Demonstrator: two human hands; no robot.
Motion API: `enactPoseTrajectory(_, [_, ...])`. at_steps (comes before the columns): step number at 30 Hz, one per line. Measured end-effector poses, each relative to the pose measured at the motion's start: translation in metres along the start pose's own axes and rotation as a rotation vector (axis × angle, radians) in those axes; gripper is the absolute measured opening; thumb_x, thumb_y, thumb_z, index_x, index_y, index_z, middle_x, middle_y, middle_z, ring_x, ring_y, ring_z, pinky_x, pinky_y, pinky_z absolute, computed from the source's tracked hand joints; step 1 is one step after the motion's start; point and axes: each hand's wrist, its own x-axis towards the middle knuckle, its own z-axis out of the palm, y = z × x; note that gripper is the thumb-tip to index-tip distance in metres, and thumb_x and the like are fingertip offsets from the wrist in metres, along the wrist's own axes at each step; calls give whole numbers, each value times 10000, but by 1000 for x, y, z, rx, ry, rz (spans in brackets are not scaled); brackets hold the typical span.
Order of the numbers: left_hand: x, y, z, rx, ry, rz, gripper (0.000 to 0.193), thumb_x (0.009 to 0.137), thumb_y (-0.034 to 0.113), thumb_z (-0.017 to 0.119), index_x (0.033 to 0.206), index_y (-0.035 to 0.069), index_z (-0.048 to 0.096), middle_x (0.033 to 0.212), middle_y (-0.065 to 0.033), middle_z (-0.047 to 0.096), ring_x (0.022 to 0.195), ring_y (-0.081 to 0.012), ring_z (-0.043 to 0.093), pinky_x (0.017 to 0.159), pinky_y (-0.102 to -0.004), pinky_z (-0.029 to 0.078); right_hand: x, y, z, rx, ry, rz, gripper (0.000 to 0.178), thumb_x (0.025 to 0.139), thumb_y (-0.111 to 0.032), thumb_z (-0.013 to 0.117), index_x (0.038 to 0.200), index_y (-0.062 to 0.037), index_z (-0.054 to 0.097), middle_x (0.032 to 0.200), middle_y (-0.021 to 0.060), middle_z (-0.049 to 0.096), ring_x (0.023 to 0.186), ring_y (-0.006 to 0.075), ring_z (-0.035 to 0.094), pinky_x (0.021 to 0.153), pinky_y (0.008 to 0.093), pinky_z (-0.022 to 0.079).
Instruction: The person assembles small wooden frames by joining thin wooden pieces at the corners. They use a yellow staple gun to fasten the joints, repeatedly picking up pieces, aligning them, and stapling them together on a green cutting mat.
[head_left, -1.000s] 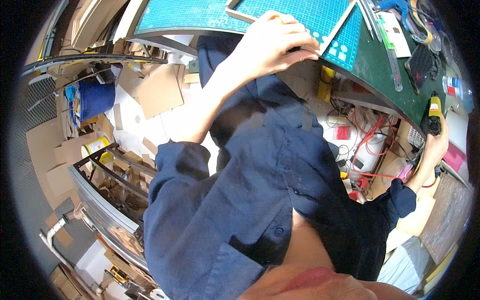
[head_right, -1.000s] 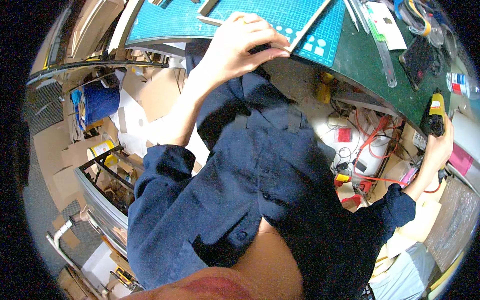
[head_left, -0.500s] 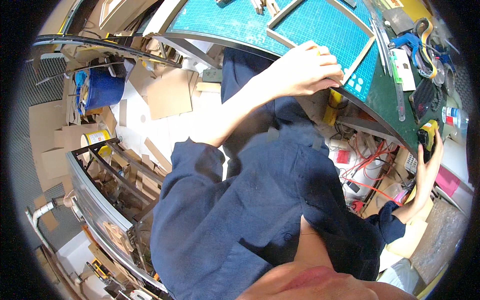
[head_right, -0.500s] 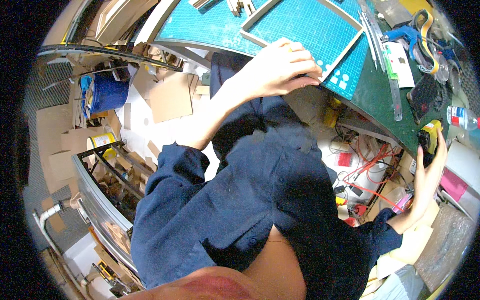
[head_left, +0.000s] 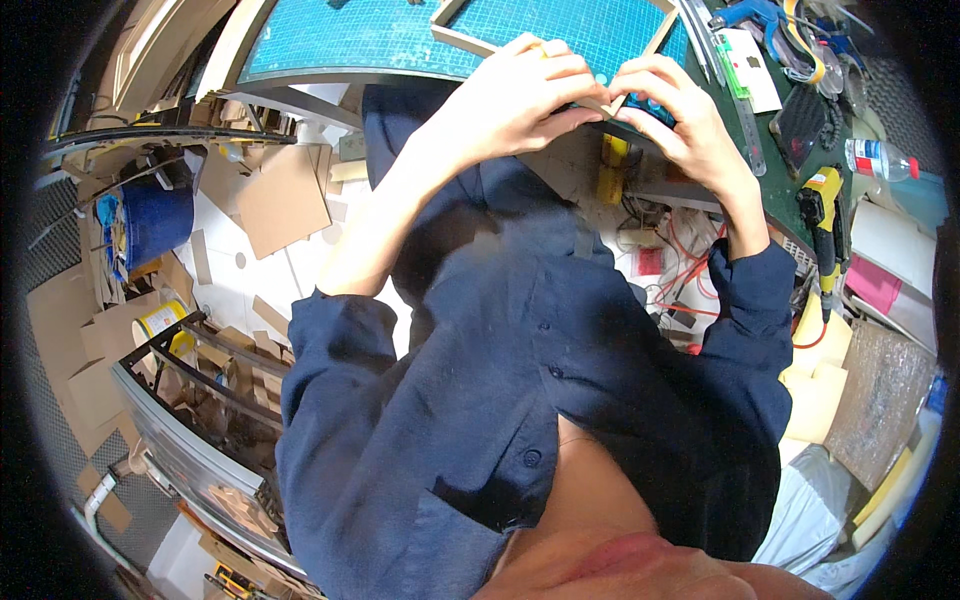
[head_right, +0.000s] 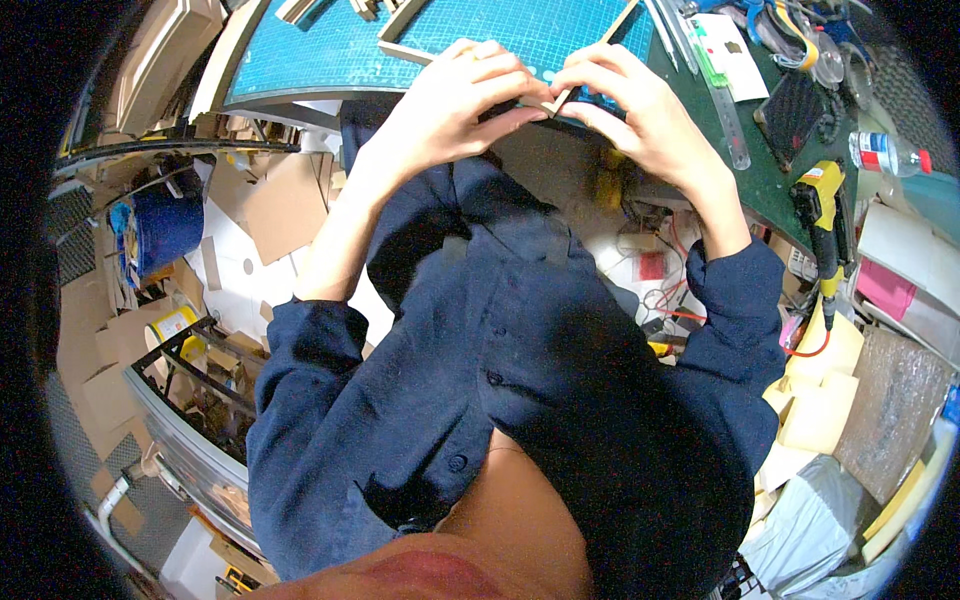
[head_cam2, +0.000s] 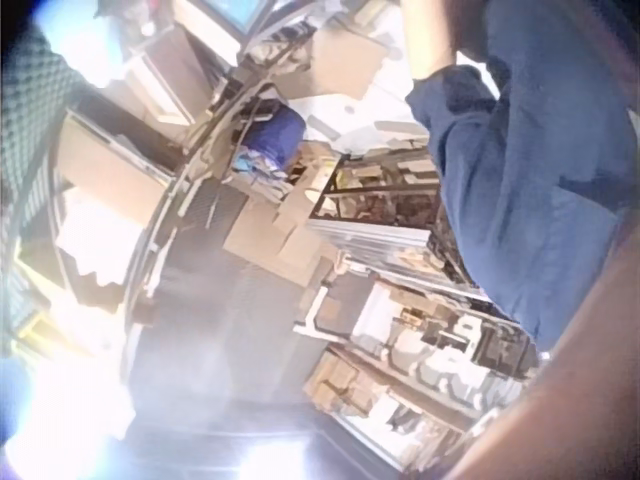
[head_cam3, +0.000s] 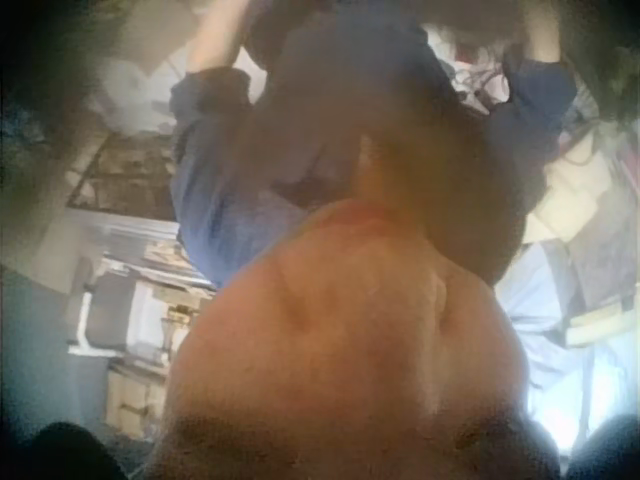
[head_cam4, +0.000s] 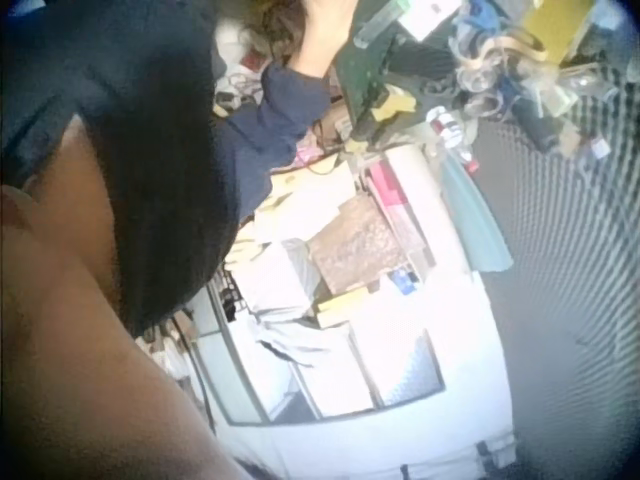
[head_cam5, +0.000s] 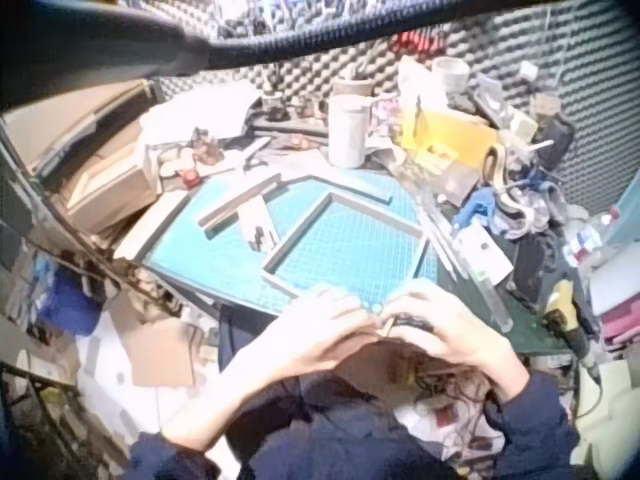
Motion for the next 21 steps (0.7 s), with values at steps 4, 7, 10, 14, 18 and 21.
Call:
enactPoseTrajectory(4, [0, 1, -1, -25, -14, -26, 235, 869, 212, 780, 1090, 159, 722, 977, -2, 673, 971, -206, 619, 873, -356, 455, 3, 5, 1, 150, -13, 62, 151, 932, -101, 701, 1079, -65, 699, 1061, 79, 635, 990, 227, 643, 871, 326, 523])
enactPoseTrajectory(7, [0, -1, 0, -42, -4, -24, 237, 859, 201, 785, 1086, 165, 729, 967, 5, 676, 949, -205, 621, 857, -356, 456, 4, 8, 1, 209, -16, 62, 131, 934, -80, 703, 1064, -62, 705, 1022, 68, 624, 915, 188, 628, 803, 298, 521])
enactPoseTrajectory(10, [1, -1, -1, -85, 8, -21, 237, 849, 188, 789, 1079, 170, 734, 951, 12, 679, 930, -202, 625, 847, -355, 457, 4, 11, 2, 229, -20, 55, 127, 934, -76, 704, 1060, -61, 706, 992, 64, 611, 872, 171, 622, 780, 292, 517])
enactPoseTrajectory(14, [1, 0, -2, -92, -9, -42, 239, 841, 180, 793, 1074, 177, 737, 944, 17, 684, 929, -195, 630, 851, -350, 458, 5, 12, 3, 230, -7, 41, 124, 931, -73, 706, 1054, -56, 706, 967, 63, 600, 842, 164, 617, 763, 290, 513])
enactPoseTrajectory(18, [3, 0, -4, -89, -15, -40, 248, 835, 181, 797, 1075, 177, 737, 953, 18, 687, 938, -193, 632, 855, -347, 458, 5, 11, 3, 232, -13, 50, 124, 928, -72, 708, 1051, -51, 704, 966, 62, 603, 842, 163, 619, 761, 288, 514])
enactPoseTrajectory(21, [4, -1, -4, -102, 10, -17, 254, 832, 181, 797, 1078, 175, 735, 959, 19, 688, 949, -194, 632, 867, -351, 461, 5, 10, 3, 228, -5, 50, 127, 924, -69, 711, 1049, -51, 704, 969, 61, 605, 841, 162, 620, 762, 287, 515])
